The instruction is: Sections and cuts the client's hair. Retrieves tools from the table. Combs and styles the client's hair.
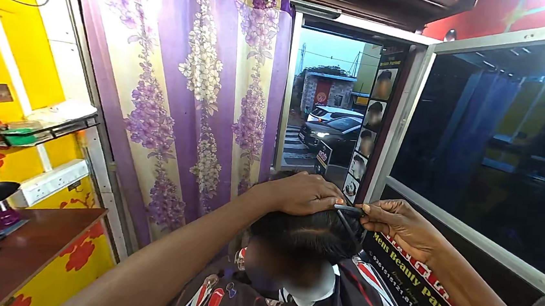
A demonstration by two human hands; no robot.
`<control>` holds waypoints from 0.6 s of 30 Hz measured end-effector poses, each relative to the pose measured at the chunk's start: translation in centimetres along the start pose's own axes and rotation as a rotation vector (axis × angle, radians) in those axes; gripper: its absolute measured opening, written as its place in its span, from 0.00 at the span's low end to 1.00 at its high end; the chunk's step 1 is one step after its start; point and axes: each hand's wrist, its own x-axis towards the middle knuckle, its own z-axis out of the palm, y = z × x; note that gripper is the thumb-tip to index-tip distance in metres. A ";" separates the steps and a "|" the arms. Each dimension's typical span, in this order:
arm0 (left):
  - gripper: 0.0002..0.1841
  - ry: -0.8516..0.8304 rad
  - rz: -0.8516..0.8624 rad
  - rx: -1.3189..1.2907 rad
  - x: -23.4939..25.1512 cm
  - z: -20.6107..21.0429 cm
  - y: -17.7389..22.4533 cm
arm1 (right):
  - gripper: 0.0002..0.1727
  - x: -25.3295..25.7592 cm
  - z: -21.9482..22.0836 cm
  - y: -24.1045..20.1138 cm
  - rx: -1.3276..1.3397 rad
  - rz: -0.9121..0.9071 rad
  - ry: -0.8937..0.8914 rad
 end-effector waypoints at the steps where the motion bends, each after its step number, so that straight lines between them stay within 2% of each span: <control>1: 0.24 -0.005 -0.004 -0.002 0.1 -0.1 0.1 | 0.09 -0.1 0.4 -0.5 -0.025 -0.010 0.001; 9: 0.25 -0.055 -0.052 -0.081 0.4 -0.7 0.0 | 0.07 0.0 1.7 -2.8 -0.183 -0.022 0.005; 18: 0.26 -0.070 -0.071 -0.126 0.5 -1.0 -0.2 | 0.05 0.3 3.7 -4.1 -0.246 -0.020 0.027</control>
